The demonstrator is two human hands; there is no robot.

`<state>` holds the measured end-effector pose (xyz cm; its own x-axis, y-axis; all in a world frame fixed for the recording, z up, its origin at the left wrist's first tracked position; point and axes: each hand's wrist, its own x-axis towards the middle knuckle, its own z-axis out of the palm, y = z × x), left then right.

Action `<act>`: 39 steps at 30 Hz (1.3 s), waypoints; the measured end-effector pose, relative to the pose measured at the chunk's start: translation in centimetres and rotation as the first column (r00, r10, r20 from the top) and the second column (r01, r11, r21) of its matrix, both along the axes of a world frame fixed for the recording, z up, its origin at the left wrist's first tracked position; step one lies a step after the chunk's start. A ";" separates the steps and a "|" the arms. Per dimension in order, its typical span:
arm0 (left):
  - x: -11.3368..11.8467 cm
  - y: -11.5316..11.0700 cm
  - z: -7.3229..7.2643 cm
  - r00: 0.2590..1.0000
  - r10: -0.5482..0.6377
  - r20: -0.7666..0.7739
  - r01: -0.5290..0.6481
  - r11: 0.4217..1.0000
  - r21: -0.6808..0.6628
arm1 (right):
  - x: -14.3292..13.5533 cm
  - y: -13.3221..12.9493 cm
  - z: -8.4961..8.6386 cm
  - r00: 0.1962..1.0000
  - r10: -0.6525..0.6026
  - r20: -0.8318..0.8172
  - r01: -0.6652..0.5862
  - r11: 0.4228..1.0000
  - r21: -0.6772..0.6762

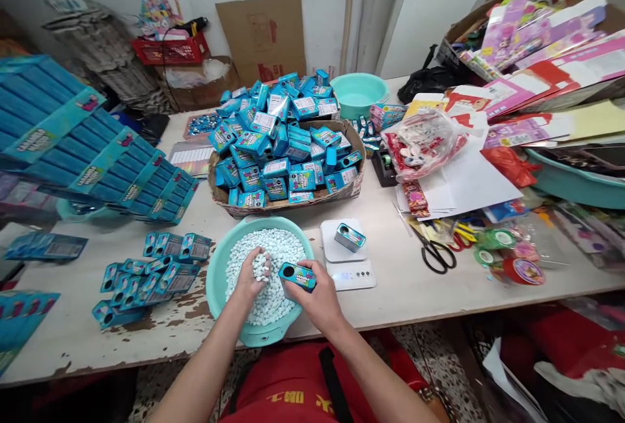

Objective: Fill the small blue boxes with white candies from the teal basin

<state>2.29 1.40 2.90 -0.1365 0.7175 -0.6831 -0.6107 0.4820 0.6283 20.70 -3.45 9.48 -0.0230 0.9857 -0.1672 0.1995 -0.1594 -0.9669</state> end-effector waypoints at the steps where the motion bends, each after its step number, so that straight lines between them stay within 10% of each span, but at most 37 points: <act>1: -0.2 -0.2 1.0 0.998 0.004 0.068 -0.005 1.000 0.015 | -0.4 0.3 -0.1 0.998 0.026 0.060 -0.030 0.997 0.064; 9: 1.2 -0.9 7.2 0.989 0.115 0.092 -0.139 0.931 0.337 | -4.1 1.1 -1.3 0.879 0.151 0.453 -0.297 0.916 0.269; 39: 2.7 0.4 6.3 0.910 0.246 -0.335 -0.078 0.893 0.442 | -5.4 2.3 -1.0 0.873 0.120 0.472 -0.250 0.943 0.222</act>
<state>4.97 1.78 9.21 -0.4590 0.8644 -0.2053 -0.3370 0.0444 0.9404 15.26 -1.17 8.46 -0.1964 0.9784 0.0653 0.6184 0.1752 -0.7661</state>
